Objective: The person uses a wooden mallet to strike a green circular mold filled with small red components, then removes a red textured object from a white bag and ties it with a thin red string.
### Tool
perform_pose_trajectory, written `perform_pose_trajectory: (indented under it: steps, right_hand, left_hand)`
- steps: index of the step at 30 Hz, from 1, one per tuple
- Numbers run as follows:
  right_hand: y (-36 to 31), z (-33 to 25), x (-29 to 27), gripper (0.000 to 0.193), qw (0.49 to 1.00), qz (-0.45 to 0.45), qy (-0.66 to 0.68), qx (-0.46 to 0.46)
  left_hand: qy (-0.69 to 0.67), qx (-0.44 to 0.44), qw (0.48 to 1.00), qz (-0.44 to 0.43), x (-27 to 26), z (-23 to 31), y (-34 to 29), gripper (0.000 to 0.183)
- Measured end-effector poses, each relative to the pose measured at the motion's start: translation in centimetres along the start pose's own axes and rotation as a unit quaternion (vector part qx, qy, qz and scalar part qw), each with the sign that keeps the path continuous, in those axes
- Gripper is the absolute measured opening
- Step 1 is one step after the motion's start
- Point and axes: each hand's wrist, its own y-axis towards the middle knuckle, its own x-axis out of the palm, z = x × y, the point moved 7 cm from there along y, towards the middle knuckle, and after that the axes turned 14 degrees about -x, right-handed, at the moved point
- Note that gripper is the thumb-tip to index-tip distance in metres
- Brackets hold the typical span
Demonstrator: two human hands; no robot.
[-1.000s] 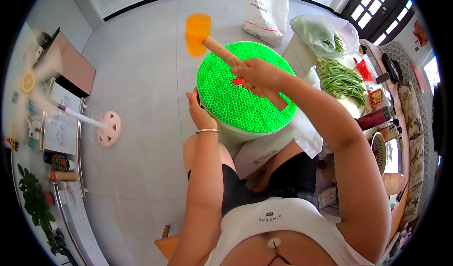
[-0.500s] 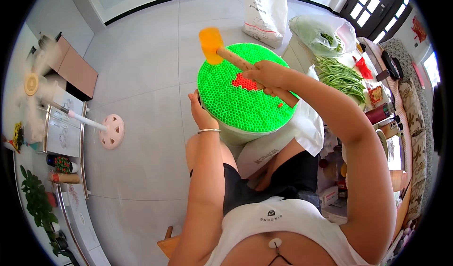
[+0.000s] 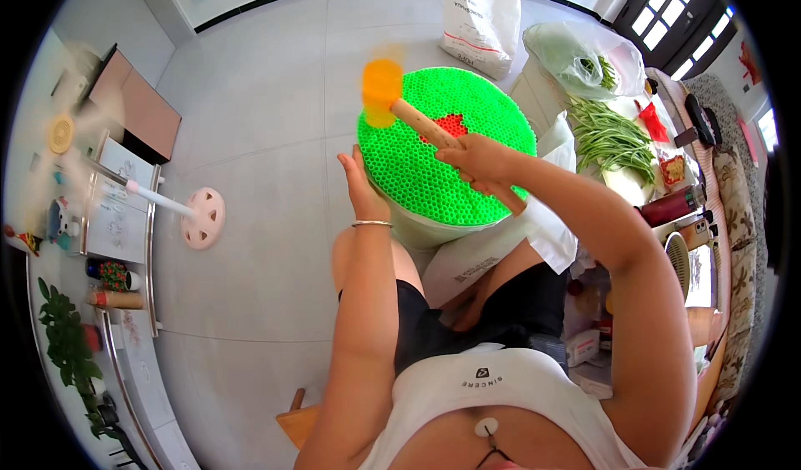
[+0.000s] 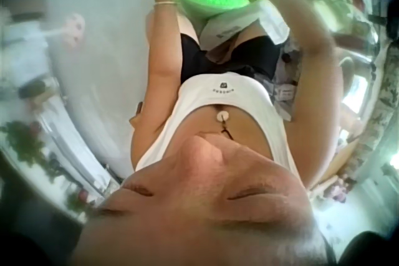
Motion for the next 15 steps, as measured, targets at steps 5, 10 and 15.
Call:
perform_pose_trajectory:
  steps: [5,10,15]
  right_hand:
    - [-0.4,-2.4,0.2,0.033,1.000,-0.012,0.014,-0.013]
    - [-1.2,-0.1,1.2,0.036,0.999,-0.015,-0.037,-0.003]
    - [-2.3,-1.4,1.1,0.037,0.999,0.039,0.026,-0.008]
  left_hand:
    - [0.020,-0.018,0.999,-0.030,-0.6,1.1,-0.1,0.092]
    - [0.017,-0.022,0.996,-0.089,0.6,0.9,-0.1,0.095]
    - [-0.021,-0.020,0.996,-0.082,0.3,1.2,0.1,0.098]
